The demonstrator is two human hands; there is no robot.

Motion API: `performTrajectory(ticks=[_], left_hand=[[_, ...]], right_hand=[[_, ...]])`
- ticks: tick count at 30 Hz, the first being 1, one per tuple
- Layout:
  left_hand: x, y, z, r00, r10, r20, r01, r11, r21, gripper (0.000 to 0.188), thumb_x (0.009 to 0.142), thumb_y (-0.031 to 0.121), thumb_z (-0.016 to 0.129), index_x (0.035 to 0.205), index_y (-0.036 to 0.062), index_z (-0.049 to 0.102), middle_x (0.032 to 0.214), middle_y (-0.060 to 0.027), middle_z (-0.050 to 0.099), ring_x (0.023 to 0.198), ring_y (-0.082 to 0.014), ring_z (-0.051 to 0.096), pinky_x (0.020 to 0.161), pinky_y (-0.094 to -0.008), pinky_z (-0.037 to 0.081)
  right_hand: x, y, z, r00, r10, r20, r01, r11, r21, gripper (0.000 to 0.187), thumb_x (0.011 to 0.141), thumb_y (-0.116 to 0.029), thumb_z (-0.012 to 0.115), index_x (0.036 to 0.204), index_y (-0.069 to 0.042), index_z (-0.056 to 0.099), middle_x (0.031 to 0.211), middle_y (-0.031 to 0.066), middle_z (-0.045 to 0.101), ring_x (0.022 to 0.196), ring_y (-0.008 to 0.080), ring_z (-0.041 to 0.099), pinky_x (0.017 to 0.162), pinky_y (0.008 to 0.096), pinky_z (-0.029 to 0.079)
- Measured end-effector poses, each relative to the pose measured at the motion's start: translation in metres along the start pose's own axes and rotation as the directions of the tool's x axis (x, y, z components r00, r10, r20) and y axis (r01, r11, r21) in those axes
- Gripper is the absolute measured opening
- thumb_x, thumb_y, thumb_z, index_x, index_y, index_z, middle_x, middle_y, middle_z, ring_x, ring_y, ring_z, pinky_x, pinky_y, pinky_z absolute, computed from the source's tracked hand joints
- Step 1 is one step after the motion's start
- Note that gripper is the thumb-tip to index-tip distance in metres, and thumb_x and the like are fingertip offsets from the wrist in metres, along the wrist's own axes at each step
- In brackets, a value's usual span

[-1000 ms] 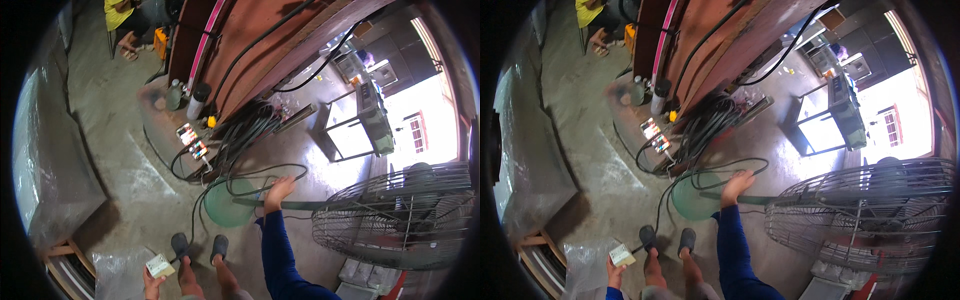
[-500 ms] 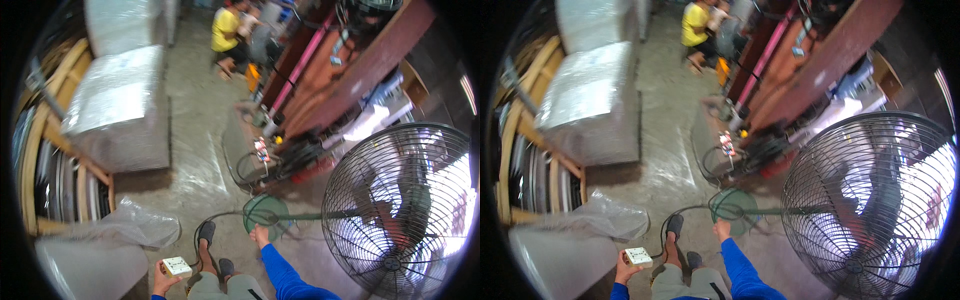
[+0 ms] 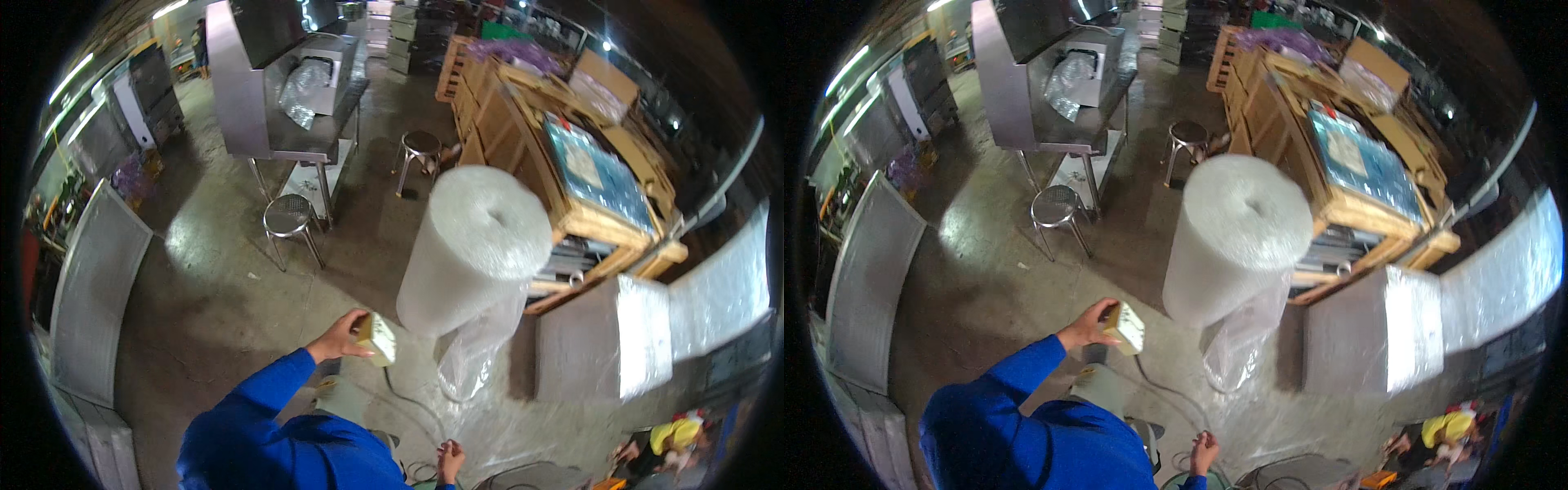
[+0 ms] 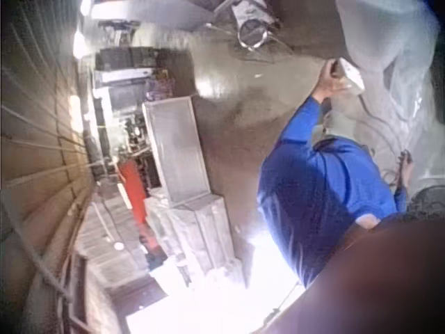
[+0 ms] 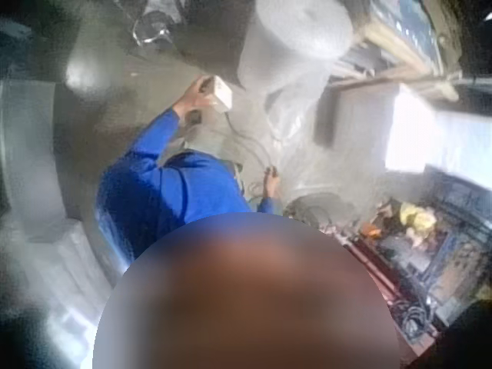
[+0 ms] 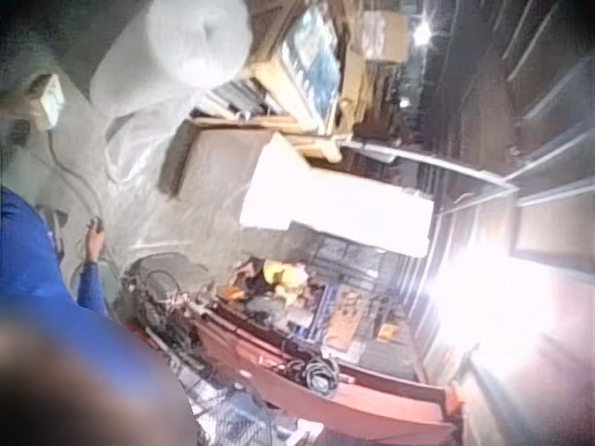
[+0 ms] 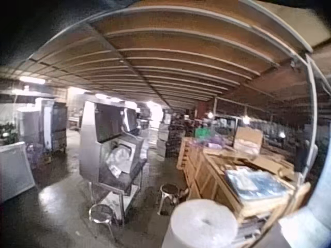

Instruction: The person uses a red handheld tool to work on a stainless steel kitchen hood, then retrieves a power strip and plugs it into a floor outlet. They carry the power strip back to the hood, plug a cord into it, and adjust the hood's control panel.

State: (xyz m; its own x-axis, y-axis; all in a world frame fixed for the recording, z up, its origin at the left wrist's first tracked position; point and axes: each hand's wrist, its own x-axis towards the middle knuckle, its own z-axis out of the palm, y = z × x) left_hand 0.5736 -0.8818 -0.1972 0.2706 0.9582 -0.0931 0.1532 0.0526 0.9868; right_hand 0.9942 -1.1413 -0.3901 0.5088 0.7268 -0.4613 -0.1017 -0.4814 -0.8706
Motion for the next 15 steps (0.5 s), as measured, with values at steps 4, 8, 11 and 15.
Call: performTrajectory(ticks=[4, 8, 11, 15], left_hand=[[-0.010, -0.014, -0.109, 0.948, -0.002, -0.319, -0.079, 0.967, -0.242, 0.098, 0.059, 0.028, 0.093, 0.137, 0.0026, 0.040, 0.128, -0.0112, 0.053, 0.121, -0.0225, 0.052, 0.104, -0.0372, 0.041], [-0.005, -0.021, -0.245, 0.829, -0.002, -0.560, -0.152, 0.961, -0.229, 0.098, 0.058, 0.024, 0.093, 0.137, 0.0028, 0.040, 0.126, -0.0110, 0.054, 0.119, -0.0219, 0.053, 0.103, -0.0370, 0.042], [0.019, -0.012, -0.344, 0.763, 0.100, -0.639, -0.105, 0.994, 0.031, 0.095, 0.059, 0.020, 0.091, 0.137, 0.0040, 0.040, 0.124, -0.0098, 0.055, 0.115, -0.0212, 0.055, 0.099, -0.0360, 0.045], [0.073, 0.002, -0.436, 0.707, 0.276, -0.652, -0.105, 0.952, 0.289, 0.092, 0.060, 0.016, 0.090, 0.136, 0.0064, 0.040, 0.122, -0.0081, 0.055, 0.107, -0.0200, 0.056, 0.092, -0.0350, 0.047]], right_hand=[[0.060, -0.099, 0.113, 0.963, -0.228, 0.145, 0.242, 0.966, -0.092, 0.025, 0.098, -0.018, 0.058, 0.108, 0.005, 0.061, 0.087, 0.0108, 0.067, 0.070, 0.0165, 0.064, 0.061, 0.0283, 0.051], [0.088, -0.195, 0.264, 0.898, -0.307, 0.316, 0.320, 0.947, 0.011, 0.024, 0.099, -0.016, 0.056, 0.111, 0.004, 0.062, 0.091, 0.0103, 0.069, 0.079, 0.0161, 0.065, 0.069, 0.0278, 0.052], [0.082, -0.250, 0.359, 0.805, -0.355, 0.475, 0.440, 0.895, -0.077, 0.025, 0.097, -0.014, 0.060, 0.112, 0.005, 0.063, 0.098, 0.0113, 0.069, 0.088, 0.0174, 0.066, 0.077, 0.0309, 0.055], [0.066, -0.294, 0.442, 0.720, -0.376, 0.583, 0.595, 0.767, -0.241, 0.022, 0.095, -0.010, 0.060, 0.111, 0.003, 0.065, 0.098, 0.0161, 0.071, 0.088, 0.0207, 0.069, 0.078, 0.0320, 0.055]])
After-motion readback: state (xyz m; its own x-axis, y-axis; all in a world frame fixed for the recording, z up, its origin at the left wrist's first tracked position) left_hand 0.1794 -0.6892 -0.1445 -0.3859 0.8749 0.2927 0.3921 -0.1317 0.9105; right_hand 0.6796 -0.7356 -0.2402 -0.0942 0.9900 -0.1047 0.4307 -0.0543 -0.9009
